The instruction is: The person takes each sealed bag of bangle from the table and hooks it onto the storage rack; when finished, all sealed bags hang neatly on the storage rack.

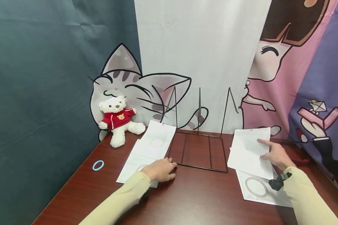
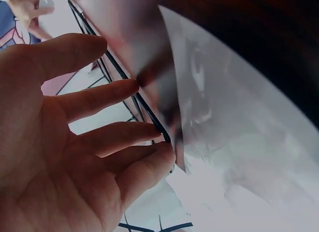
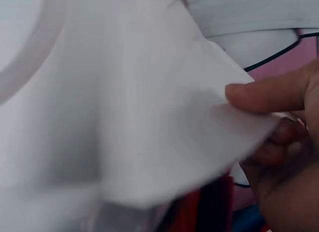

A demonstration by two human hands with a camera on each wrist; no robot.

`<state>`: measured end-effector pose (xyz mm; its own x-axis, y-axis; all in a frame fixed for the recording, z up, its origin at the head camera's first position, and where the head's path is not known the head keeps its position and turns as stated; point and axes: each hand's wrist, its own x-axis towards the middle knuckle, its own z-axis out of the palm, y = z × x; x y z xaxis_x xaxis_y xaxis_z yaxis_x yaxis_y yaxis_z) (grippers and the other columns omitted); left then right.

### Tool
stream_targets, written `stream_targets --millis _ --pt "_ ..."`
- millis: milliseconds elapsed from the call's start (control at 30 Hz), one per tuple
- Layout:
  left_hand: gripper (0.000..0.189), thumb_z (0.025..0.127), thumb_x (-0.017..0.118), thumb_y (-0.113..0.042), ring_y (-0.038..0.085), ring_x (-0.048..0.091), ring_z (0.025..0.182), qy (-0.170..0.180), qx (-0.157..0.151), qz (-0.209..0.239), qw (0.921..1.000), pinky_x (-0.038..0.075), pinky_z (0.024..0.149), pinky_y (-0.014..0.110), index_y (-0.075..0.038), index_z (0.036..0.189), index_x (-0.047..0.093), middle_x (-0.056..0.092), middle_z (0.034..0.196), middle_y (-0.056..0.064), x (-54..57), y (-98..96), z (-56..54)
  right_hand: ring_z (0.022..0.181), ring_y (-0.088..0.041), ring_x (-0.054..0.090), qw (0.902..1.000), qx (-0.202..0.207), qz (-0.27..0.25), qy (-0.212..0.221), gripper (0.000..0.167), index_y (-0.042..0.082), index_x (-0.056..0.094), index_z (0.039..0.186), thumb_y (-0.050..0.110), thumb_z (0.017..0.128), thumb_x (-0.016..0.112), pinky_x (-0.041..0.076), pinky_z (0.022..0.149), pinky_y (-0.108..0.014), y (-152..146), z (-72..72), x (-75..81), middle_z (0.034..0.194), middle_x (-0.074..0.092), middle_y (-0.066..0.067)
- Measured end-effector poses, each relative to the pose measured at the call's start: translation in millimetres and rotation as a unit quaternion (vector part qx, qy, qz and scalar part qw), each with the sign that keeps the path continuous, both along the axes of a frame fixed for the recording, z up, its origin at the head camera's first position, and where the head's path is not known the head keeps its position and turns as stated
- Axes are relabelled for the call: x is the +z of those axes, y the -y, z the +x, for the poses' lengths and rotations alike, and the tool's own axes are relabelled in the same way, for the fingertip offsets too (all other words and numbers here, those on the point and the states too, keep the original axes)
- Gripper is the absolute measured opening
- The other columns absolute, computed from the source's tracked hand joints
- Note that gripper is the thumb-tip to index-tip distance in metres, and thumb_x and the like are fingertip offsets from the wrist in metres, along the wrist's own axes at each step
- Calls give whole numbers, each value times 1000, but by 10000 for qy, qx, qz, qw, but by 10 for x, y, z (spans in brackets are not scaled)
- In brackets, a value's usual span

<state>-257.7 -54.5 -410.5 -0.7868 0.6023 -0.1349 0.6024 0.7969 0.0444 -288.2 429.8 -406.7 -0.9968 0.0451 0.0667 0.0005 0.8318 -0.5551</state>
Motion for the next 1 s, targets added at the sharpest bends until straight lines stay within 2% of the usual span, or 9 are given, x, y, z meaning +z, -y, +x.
stream_targets --millis 133,200,300,400,433,600,700,800,1000 --pt "46 96 62 -35 31 59 131 -67 -71 48 9999 49 108 41 -11 135 62 61 140 19 15 -16 9 112 -56 57 9918 -337 299 -1192 54 4 67 130 9 78 80 49 77 -41 107 109 57 127 56 -43" --pt "44 96 63 -34 30 62 127 -123 -81 63 9999 51 106 41 -10 133 63 64 136 18 21 -15 11 86 -43 64 9823 -454 409 -1768 41 7 74 120 9 80 79 40 63 -29 170 165 67 111 67 -37" --pt "42 96 63 -32 29 66 120 -216 -105 92 9997 53 101 40 -10 132 65 67 131 17 23 -4 13 64 -19 51 9715 -538 361 -2280 34 10 76 115 6 82 77 30 54 -24 244 250 99 97 72 -31" --pt "39 95 64 -30 28 69 110 -397 -228 160 9988 56 95 40 -9 128 68 71 123 16 9 3 14 58 -11 34 9657 -660 361 -2487 37 12 75 118 6 82 76 25 52 -27 289 339 156 83 71 -26" --pt "38 95 63 -29 28 70 107 -469 -274 169 9984 56 94 39 -9 126 69 72 120 16 5 4 16 59 -11 34 9642 -667 346 -2545 37 12 75 119 5 82 76 25 53 -28 299 367 175 86 73 -26" --pt "34 95 64 -27 27 71 95 -720 -411 155 9964 57 85 37 -8 122 73 74 105 11 -14 -8 18 56 -8 31 9600 -626 328 -2710 39 13 74 120 7 82 78 24 55 -29 360 477 269 61 61 -15" --pt "36 96 63 -27 27 71 103 -621 -381 174 9972 57 90 37 -9 125 72 74 113 13 -14 -34 13 49 -3 28 9538 -670 189 -2924 39 15 75 118 8 80 80 24 52 -27 397 533 321 50 45 -2" --pt "37 96 63 -27 27 69 116 -488 -312 264 9980 56 98 37 -9 127 70 71 126 15 -13 -61 -3 45 0 20 9495 -699 -77 -3059 41 17 75 118 7 79 81 22 46 -27 430 608 365 52 23 9" --pt "37 95 63 -26 26 64 126 -468 -137 345 9982 54 101 39 -11 129 68 68 133 13 -39 -65 -27 46 3 17 9528 -485 -516 -2951 48 18 71 126 4 80 80 21 43 -28 506 774 451 58 21 13"
